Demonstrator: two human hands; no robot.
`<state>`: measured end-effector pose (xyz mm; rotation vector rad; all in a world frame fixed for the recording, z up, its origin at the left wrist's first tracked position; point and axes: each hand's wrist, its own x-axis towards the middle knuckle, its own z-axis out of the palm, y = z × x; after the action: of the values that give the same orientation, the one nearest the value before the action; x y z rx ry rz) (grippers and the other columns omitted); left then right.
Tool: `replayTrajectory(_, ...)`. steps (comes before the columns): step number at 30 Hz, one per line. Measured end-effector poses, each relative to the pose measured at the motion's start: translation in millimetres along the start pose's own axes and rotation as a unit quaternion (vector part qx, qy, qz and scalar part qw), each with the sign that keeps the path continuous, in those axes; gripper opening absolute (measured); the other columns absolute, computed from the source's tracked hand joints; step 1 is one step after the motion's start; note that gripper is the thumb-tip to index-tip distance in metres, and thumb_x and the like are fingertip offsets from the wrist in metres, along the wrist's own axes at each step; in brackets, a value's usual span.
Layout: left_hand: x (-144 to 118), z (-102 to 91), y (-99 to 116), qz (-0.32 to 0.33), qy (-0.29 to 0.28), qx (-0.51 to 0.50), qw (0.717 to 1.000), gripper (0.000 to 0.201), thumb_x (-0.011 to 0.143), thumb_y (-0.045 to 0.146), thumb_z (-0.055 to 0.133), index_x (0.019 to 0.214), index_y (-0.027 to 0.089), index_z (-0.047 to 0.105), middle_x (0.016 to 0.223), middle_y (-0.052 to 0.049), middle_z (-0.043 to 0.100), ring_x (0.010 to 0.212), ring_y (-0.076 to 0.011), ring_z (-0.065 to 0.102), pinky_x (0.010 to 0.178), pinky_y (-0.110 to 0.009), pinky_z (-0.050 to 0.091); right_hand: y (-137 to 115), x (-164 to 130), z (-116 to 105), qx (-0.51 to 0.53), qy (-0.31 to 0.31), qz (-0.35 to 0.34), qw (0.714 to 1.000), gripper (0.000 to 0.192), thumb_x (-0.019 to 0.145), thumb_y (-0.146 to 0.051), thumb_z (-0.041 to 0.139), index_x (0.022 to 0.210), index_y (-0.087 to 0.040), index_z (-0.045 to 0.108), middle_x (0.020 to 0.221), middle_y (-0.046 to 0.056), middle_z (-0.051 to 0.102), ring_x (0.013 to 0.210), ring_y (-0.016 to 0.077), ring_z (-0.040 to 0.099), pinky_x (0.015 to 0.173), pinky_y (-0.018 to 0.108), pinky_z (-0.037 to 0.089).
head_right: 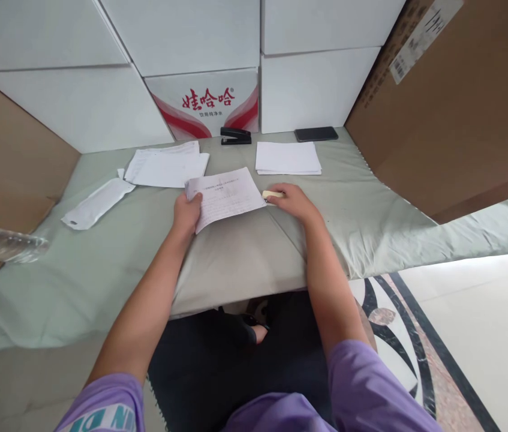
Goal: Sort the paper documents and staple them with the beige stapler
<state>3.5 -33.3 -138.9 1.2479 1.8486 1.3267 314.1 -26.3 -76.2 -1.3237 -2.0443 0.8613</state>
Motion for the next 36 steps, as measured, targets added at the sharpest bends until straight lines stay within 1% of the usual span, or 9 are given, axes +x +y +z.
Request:
replayTrajectory(5,3,-3.1,-3,0.029,0.017,0.038,0.999,0.035,0.089,0.035,0.056,0.110,0.011,0.070,0.105,-0.015,0.075,0.102,-0.0306,0.071,0.096,-0.043,0.054,-1,1,0,0.004,0.010,-0.001,1.000,0.033,0.083,-0.043,0.058,0.092,-0.015,0.073,0.090,0.004,0.069,0.083,0.0194,0.056,0.078,0.030,0.039)
replayTrajectory(9,4,-3.3,-3,0.031,0.012,0.032,0.999,0.034,0.089,0.033,0.056,0.111,0.012,0.070,0.104,-0.013,0.075,0.100,-0.0292,0.071,0.095,-0.042,0.054,-2,3,3,0.007,-0.002,0.002,1.000,0.034,0.082,-0.045,0.059,0.092,-0.015,0.073,0.088,0.004,0.069,0.081,0.0191,0.055,0.077,0.031,0.039)
replayTrajectory(13,-1,-2.8,2,0.041,0.011,0.050,0.998,0.033,0.090,0.035,0.056,0.108,0.013,0.071,0.102,-0.014,0.074,0.097,-0.0296,0.071,0.094,-0.043,0.054,-7,3,5,0.002,-0.019,0.004,1.000,0.032,0.079,-0.044,0.061,0.090,-0.016,0.072,0.089,0.004,0.068,0.083,0.0197,0.056,0.076,0.031,0.039)
replayTrajectory(17,-5,-4.1,8,0.048,0.015,0.074,0.996,0.029,0.090,0.035,0.056,0.103,0.014,0.071,0.098,-0.013,0.075,0.095,-0.0295,0.070,0.094,-0.042,0.054,-9,1,5,-0.023,-0.008,0.011,1.000,0.029,0.079,-0.042,0.061,0.086,-0.017,0.072,0.085,0.003,0.068,0.082,0.0198,0.056,0.075,0.031,0.038)
replayTrajectory(22,-6,-4.3,10,0.054,0.008,0.080,0.995,0.030,0.091,0.034,0.054,0.106,0.014,0.070,0.101,-0.014,0.075,0.096,-0.0296,0.070,0.094,-0.043,0.054,-3,1,4,-0.048,-0.010,0.002,0.999,0.028,0.081,-0.041,0.060,0.089,-0.017,0.073,0.089,0.003,0.070,0.084,0.0204,0.058,0.075,0.031,0.039)
replayTrajectory(25,-8,-4.5,13,0.055,0.004,0.087,0.995,0.030,0.091,0.034,0.053,0.107,0.014,0.071,0.102,-0.015,0.075,0.098,-0.0303,0.070,0.095,-0.043,0.054,0,3,5,-0.053,-0.022,-0.006,0.998,0.027,0.081,-0.041,0.060,0.090,-0.018,0.072,0.095,0.004,0.071,0.087,0.0210,0.059,0.077,0.031,0.041)
replayTrajectory(29,-12,-6.2,21,0.043,-0.004,0.095,0.995,0.029,0.092,0.031,0.054,0.108,0.013,0.071,0.105,-0.016,0.075,0.101,-0.0313,0.070,0.097,-0.043,0.052,-5,5,2,-0.081,-0.042,0.017,0.996,0.025,0.082,-0.042,0.059,0.088,-0.020,0.069,0.093,0.003,0.069,0.085,0.0206,0.057,0.078,0.031,0.041)
replayTrajectory(32,-15,-7.5,26,0.051,-0.012,0.095,0.994,0.028,0.093,0.027,0.054,0.110,0.013,0.071,0.108,-0.017,0.074,0.107,-0.0323,0.068,0.102,-0.043,0.049,-11,6,-4,-0.081,-0.085,0.030,0.993,0.023,0.083,-0.043,0.059,0.086,-0.020,0.066,0.092,0.003,0.067,0.085,0.0205,0.057,0.076,0.031,0.040)
replayTrajectory(36,-18,-7.8,30,0.057,-0.015,0.082,0.995,0.027,0.093,0.025,0.055,0.112,0.015,0.071,0.109,-0.016,0.074,0.109,-0.0315,0.067,0.104,-0.043,0.048,-11,7,-8,-0.052,-0.124,0.006,0.991,0.027,0.084,-0.045,0.060,0.088,-0.019,0.065,0.093,0.004,0.066,0.088,0.0209,0.057,0.079,0.031,0.041)
